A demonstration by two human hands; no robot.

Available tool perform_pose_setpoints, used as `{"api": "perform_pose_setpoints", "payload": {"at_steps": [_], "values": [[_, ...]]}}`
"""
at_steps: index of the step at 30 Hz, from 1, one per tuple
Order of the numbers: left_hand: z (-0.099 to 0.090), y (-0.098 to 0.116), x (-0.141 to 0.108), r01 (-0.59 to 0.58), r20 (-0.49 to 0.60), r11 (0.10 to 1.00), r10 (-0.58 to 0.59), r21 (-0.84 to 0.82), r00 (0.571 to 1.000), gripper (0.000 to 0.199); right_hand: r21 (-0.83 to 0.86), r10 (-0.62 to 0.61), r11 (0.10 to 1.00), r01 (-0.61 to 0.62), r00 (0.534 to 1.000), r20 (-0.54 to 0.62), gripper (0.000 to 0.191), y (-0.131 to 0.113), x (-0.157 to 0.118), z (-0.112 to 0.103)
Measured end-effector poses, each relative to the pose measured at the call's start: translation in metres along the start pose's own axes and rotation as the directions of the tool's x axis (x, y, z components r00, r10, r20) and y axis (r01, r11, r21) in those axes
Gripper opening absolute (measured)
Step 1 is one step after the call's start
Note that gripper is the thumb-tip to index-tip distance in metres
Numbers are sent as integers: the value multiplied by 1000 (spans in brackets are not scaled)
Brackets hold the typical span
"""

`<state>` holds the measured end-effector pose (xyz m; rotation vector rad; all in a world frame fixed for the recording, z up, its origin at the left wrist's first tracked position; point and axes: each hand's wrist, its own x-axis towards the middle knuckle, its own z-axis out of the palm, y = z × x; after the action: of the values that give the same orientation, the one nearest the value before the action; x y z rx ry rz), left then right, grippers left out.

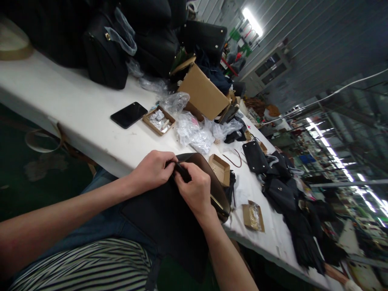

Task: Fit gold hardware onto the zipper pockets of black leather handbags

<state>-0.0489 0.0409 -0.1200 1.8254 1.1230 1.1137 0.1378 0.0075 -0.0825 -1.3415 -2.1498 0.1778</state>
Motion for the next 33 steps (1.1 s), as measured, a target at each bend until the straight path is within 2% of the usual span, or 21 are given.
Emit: {"api": "perform_pose_setpoints", "payload": {"at_steps": [4, 8, 13, 15, 18, 23, 28, 33], "values": [[-4, 6, -4, 20, 4, 997, -20, 70, 1000, 20, 23, 61, 998, -60, 998, -20, 14, -2, 0, 1], [-9, 11, -6, 28, 22, 992, -31, 126, 999, 20, 96, 110, 989, -111, 994, 15, 13, -2, 3, -2], [-5, 9, 0, 46, -23, 998, -45, 38, 999, 17, 143, 151, 978, -155, 988, 39, 12, 3, 7, -4], [-4, 6, 4, 74, -29, 997, -75, -24, 997, 15, 143, 146, 978, -151, 988, 51, 12, 5, 8, -4], [-7, 2, 9, 110, 26, 989, -108, -100, 994, 17, 140, 120, 982, -130, 990, 79, 13, 4, 9, -4], [-11, -2, 14, 95, 90, 988, -84, -125, 992, 23, 152, 142, 976, -157, 984, 105, 11, 3, 9, -4], [-7, -4, 11, 87, 58, 994, -83, -72, 995, 25, 165, 162, 970, -177, 981, 103, 11, 5, 9, -4], [-8, -5, 9, 139, 35, 986, -137, -89, 990, 22, 128, 85, 987, -97, 992, 98, 12, 0, 9, -4]]}}
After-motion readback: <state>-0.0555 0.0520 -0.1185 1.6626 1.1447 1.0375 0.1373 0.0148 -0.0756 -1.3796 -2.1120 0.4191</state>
